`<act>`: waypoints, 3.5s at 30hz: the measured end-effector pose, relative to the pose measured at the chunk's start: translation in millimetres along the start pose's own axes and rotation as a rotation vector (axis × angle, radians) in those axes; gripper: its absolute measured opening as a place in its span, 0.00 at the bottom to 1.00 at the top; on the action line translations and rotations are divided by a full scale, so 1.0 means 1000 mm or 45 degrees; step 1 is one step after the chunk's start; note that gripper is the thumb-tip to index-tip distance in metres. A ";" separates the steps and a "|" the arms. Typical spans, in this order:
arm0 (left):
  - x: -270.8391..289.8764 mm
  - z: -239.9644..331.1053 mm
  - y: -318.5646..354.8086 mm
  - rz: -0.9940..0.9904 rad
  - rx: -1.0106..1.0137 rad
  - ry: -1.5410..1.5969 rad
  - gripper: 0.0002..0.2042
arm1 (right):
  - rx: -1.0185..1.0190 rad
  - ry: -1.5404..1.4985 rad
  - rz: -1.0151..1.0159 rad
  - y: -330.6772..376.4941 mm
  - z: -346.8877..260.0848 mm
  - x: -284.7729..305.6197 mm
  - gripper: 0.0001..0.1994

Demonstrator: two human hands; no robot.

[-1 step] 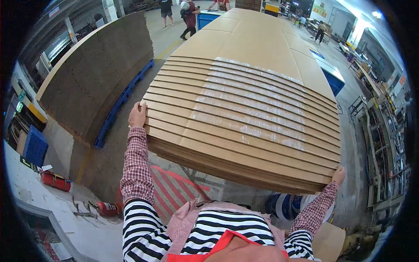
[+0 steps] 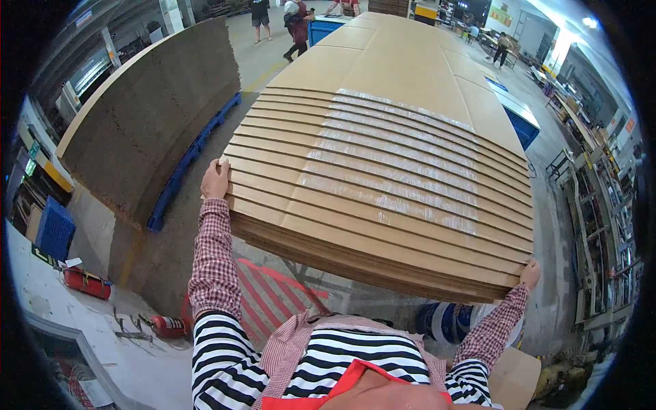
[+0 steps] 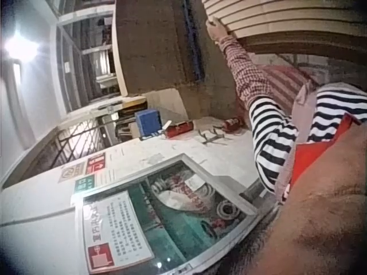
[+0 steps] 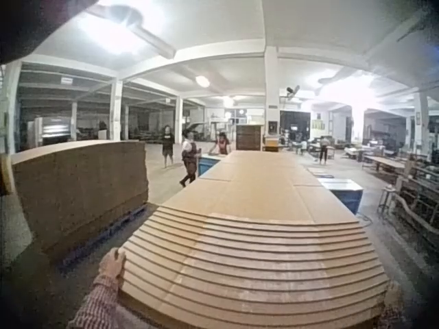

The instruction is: Apply glue to the edges of stacked cardboard sheets using a handheld brush.

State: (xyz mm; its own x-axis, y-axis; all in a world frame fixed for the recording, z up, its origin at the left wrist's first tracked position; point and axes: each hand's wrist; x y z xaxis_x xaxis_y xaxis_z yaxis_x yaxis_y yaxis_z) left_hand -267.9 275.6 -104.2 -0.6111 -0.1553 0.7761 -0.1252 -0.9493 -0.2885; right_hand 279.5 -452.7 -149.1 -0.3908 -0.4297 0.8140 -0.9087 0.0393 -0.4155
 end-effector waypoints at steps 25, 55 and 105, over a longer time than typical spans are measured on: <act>-0.004 -0.012 -0.003 -0.013 0.009 0.015 0.25 | -0.079 0.104 -0.039 0.007 -0.020 0.013 0.20; -0.001 -0.011 -0.003 0.021 0.037 0.000 0.26 | -0.066 0.031 -0.055 0.000 -0.014 0.010 0.20; -0.002 -0.008 -0.001 0.048 -0.022 0.022 0.25 | -0.045 0.061 -0.003 0.012 -0.028 0.017 0.21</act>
State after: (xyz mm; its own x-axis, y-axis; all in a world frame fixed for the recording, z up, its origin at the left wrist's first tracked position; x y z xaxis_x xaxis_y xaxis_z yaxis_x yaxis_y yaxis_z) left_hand -272.5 279.0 -110.3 -0.6292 -0.1862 0.7546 -0.1148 -0.9380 -0.3272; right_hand 257.3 -434.1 -128.6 -0.3943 -0.3865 0.8338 -0.9140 0.0703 -0.3996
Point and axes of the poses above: each hand's wrist, its own y-axis away from the middle knuckle, its own x-axis out of the back of the hand, z = x × y, and after that the axes turned 1 degree about -z, right-handed
